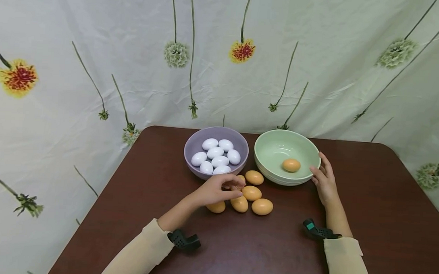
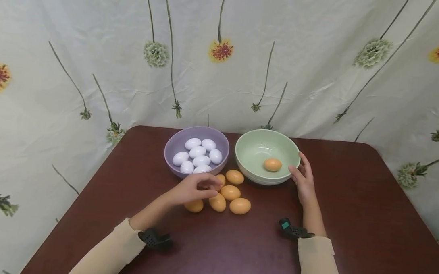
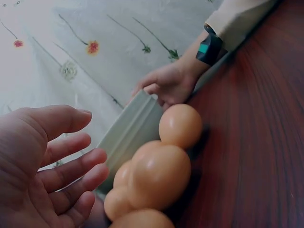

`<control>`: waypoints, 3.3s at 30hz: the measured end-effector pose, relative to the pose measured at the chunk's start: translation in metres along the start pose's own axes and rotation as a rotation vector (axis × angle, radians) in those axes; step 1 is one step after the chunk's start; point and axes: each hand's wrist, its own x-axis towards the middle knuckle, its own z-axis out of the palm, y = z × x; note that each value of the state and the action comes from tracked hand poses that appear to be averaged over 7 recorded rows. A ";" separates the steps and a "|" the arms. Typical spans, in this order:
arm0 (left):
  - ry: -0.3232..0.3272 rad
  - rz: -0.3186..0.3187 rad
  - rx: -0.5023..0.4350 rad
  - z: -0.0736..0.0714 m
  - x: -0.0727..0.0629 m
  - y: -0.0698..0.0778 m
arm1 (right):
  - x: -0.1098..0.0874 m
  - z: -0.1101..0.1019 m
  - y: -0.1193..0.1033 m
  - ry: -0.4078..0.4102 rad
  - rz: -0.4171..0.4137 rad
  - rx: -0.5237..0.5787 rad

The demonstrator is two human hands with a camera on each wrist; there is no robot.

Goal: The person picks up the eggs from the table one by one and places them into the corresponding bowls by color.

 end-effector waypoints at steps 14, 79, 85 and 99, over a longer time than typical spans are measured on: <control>0.039 0.033 -0.005 -0.014 -0.043 -0.027 | -0.001 -0.001 0.000 -0.003 0.006 -0.006; 0.090 0.061 0.271 -0.016 -0.034 -0.015 | -0.001 -0.002 -0.002 -0.001 -0.015 0.009; 0.085 0.089 0.278 -0.013 -0.018 -0.003 | 0.000 -0.001 -0.002 0.004 -0.015 0.017; 0.102 0.165 0.225 -0.008 0.023 0.019 | 0.000 -0.002 -0.001 0.003 -0.005 0.008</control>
